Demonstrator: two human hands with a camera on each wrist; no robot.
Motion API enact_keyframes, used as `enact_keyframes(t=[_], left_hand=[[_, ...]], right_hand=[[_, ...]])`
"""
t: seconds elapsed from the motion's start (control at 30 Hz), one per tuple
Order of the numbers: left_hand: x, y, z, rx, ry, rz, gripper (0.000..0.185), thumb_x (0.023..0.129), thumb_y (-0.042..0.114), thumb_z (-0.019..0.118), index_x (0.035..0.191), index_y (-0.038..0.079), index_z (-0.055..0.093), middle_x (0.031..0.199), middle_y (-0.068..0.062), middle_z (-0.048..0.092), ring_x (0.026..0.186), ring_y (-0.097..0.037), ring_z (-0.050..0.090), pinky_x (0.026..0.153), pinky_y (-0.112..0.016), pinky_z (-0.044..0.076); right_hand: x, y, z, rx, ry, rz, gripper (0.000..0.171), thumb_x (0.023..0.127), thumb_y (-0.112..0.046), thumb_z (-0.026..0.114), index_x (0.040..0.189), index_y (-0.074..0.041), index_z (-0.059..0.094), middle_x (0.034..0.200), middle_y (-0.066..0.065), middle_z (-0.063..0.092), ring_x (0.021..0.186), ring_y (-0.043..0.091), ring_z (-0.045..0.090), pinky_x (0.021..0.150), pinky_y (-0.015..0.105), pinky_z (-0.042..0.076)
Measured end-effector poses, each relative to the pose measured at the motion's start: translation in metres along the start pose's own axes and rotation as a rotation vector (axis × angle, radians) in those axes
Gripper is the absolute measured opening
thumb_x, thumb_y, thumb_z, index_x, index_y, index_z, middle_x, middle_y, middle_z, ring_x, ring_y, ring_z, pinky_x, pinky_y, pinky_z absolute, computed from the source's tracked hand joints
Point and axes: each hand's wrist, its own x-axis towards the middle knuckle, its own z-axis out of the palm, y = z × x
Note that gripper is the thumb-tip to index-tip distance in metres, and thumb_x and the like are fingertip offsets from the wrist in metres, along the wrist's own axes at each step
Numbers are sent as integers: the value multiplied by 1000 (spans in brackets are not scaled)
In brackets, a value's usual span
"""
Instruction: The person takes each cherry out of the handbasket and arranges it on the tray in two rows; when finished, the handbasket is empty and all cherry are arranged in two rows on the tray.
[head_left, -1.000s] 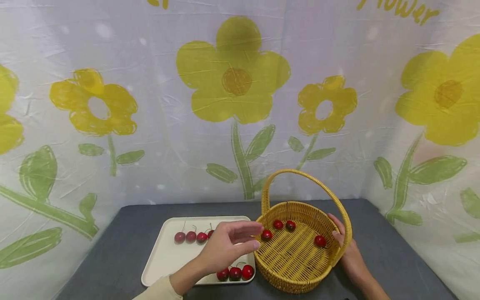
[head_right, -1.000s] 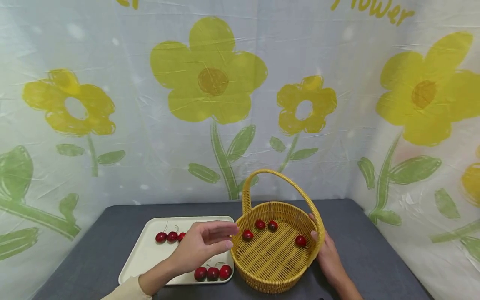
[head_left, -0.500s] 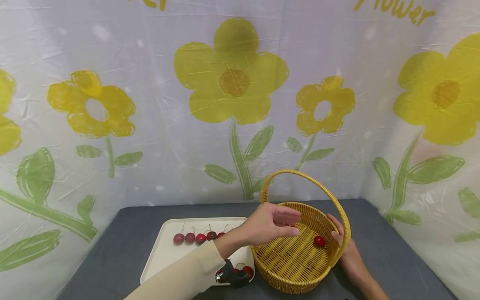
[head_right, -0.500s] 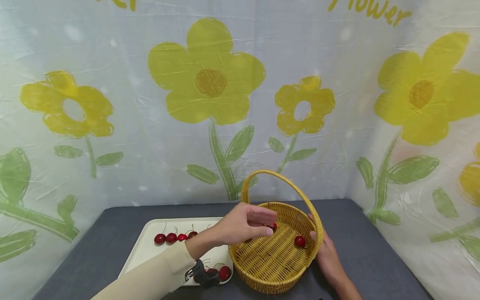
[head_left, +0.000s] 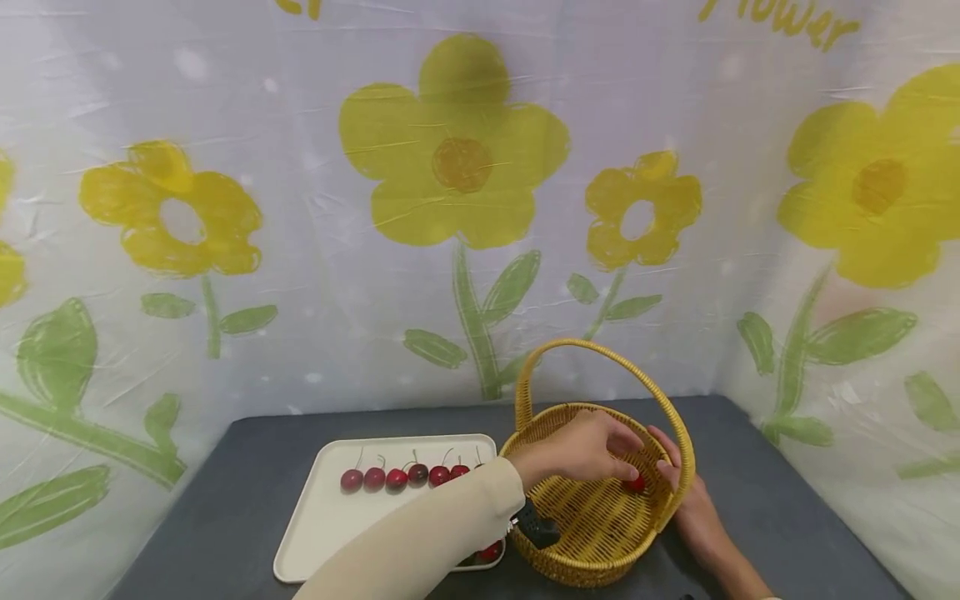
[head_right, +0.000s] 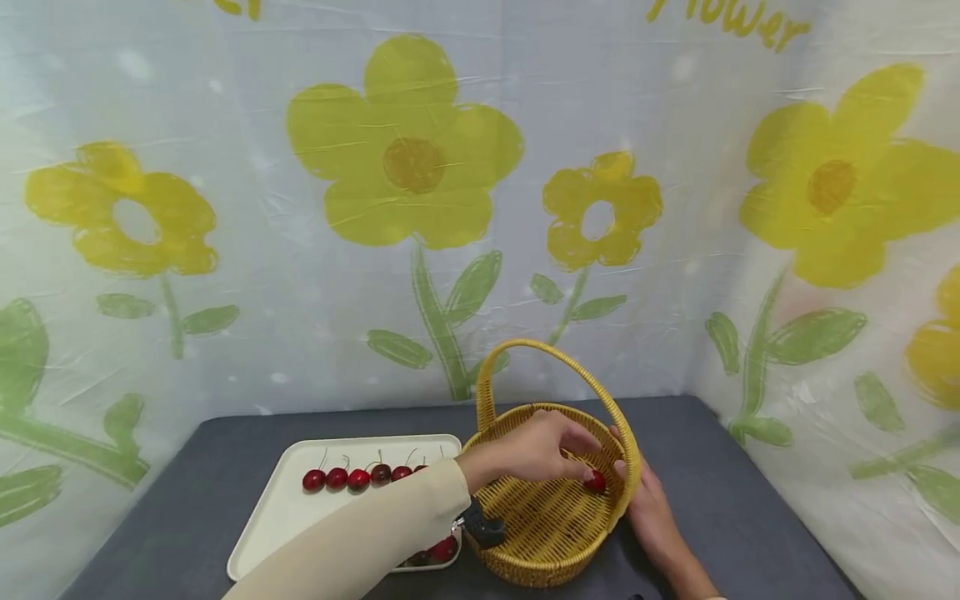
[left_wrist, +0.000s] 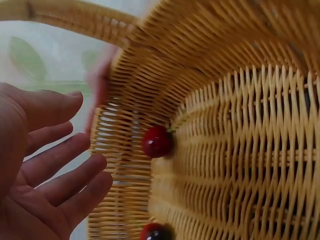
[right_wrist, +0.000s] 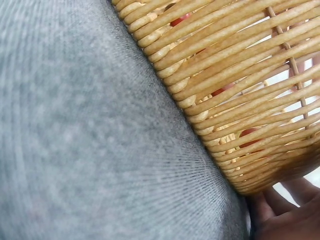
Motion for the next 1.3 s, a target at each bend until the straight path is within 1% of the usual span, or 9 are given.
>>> enact_keyframes(t=[0.1,0.33,0.5,0.67,0.77,0.87,1.07,1.27,1.3], left_hand=[[10,-3,10,55,-6,-20,37,100,25,83,135,15,78,129,6,80,116,-8,75,90,-16,57],[26,-9,28,150,-19,-100,35,99,22,84,134,19,79,128,10,79,113,-3,71,87,-18,58],[32,-14,33,237,-61,-64,31,99,15,83,129,22,83,121,13,82,116,-2,71,90,-15,57],[32,-10,35,336,-104,-39,25,95,12,86,118,23,87,106,15,83,101,1,70,82,-13,54],[31,-6,36,375,-106,-102,18,93,20,90,110,24,87,100,16,79,95,-3,67,76,-16,54],[31,-4,35,392,-120,-144,21,92,25,91,113,25,86,100,14,76,96,-6,64,75,-19,54],[27,-4,33,376,-190,-50,33,93,7,85,121,24,86,110,15,81,99,2,70,80,-13,55],[24,-6,30,356,-179,-23,18,92,17,91,109,20,86,97,12,79,86,0,67,72,-14,55],[24,-7,29,351,-165,-21,17,92,19,91,108,20,86,96,13,78,88,0,66,77,-15,54]], right_hand=[[1,1,1,3,-1,-6,57,121,-38,36,176,-26,24,167,4,40,134,-12,53,103,14,51],[2,1,3,13,-15,-49,57,122,-34,35,176,-22,24,174,22,31,132,-15,52,102,13,50],[2,1,3,-3,-4,-63,56,122,-32,35,176,-23,24,173,21,34,131,-14,53,101,15,51],[2,2,3,-5,3,-87,55,122,-30,34,176,-23,24,167,20,42,132,-8,57,100,18,54],[2,2,2,-14,7,-88,55,122,-30,34,176,-24,25,167,18,43,134,-6,56,101,18,53],[1,3,1,-5,5,-84,55,122,-29,34,176,-24,25,168,18,42,136,-5,55,101,18,53],[1,4,0,9,4,-65,55,122,-30,35,176,-23,24,171,21,38,136,-8,54,100,16,53],[0,3,0,8,10,-46,56,122,-32,36,176,-23,25,172,21,38,136,-8,54,100,17,54],[0,3,0,11,8,-45,56,122,-32,36,176,-23,25,172,21,37,137,-8,54,100,17,54]])
